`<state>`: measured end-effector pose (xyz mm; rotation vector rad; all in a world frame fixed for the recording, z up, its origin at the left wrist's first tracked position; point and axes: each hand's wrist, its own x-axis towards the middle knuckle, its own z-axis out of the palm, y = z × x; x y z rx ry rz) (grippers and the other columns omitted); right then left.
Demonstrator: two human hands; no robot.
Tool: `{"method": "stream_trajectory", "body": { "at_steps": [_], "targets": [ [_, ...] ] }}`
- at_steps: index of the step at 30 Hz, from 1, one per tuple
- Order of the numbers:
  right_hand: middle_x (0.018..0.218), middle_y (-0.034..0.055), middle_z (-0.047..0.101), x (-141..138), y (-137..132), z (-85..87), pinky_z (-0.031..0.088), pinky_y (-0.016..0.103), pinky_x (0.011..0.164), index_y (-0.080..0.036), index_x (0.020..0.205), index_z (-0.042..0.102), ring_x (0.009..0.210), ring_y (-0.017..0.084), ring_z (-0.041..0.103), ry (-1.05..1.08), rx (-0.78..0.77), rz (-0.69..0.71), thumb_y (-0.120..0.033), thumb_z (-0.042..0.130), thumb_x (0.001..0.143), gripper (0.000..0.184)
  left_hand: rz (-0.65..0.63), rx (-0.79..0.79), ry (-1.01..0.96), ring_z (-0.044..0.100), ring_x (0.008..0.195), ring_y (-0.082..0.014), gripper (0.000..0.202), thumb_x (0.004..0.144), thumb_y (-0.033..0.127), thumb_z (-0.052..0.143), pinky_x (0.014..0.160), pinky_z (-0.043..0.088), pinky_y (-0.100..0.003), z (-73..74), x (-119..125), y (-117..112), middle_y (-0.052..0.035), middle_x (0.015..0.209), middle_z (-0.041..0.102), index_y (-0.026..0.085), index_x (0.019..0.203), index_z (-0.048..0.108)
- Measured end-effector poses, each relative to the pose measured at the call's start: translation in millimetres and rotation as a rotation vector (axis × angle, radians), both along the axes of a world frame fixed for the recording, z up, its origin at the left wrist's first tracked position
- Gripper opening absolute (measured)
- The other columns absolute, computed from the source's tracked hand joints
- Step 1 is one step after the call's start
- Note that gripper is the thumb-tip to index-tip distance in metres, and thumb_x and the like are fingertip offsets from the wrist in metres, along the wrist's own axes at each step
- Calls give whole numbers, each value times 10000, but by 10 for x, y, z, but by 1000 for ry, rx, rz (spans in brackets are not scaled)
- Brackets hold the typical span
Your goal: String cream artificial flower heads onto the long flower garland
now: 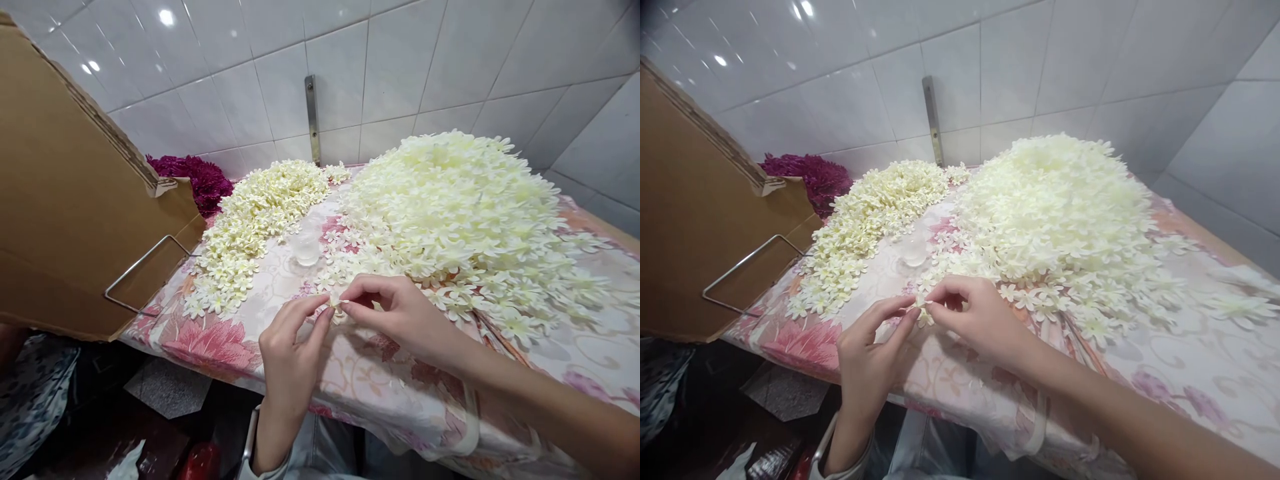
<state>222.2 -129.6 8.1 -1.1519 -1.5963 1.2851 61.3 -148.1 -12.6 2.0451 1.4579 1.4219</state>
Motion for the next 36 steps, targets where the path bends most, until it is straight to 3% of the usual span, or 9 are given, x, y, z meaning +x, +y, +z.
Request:
{"method": "stream_trajectory", "body": {
  "at_steps": [4, 11, 16, 22, 30, 36],
  "targets": [
    [619, -21, 548, -10, -14, 5, 374, 210, 471, -169, 742, 613, 516, 86, 466, -33, 27, 12, -313, 556, 807, 169, -8, 56, 15, 656, 785, -151, 107, 803, 161, 607, 750, 506, -238, -13, 12, -6, -30, 829, 707, 197, 859, 690],
    [724, 4, 595, -24, -2, -52, 390, 236, 568, -169, 825, 614, 652, 121, 512, -180, 129, 24, -326, 533, 833, 176, 6, -25, -12, 665, 739, -148, 84, 803, 195, 607, 718, 506, -221, -24, 17, 7, -21, 784, 716, 190, 817, 689],
    [617, -19, 567, -2, 21, -67, 361, 215, 505, -156, 702, 611, 558, 94, 483, -69, 29, -8, -341, 582, 798, 211, -19, -71, -35, 668, 746, -151, 88, 805, 213, 609, 709, 521, -226, -4, 26, 29, -31, 800, 719, 180, 824, 688],
    [556, -43, 517, 12, -16, -23, 365, 187, 437, -161, 688, 619, 462, 59, 442, 7, -80, 21, -354, 632, 766, 209, -74, -117, -109, 670, 762, -142, 92, 794, 181, 617, 714, 525, -209, 2, 10, 30, -19, 808, 725, 186, 827, 703],
    [511, -54, 478, 13, -13, 17, 348, 155, 347, -161, 625, 568, 425, 58, 430, 69, -222, -59, -375, 722, 666, 267, -127, -312, -296, 672, 784, -148, 111, 780, 212, 635, 718, 528, -214, 6, -2, 8, -19, 848, 731, 194, 859, 710],
    [491, -64, 463, 42, -10, 23, 325, 157, 366, -163, 620, 558, 425, 54, 417, 99, -231, -24, -361, 726, 666, 264, -181, -342, -363, 658, 769, -134, 107, 732, 224, 689, 730, 517, -204, 45, -3, -7, -12, 834, 719, 198, 832, 717]
  ]
}}
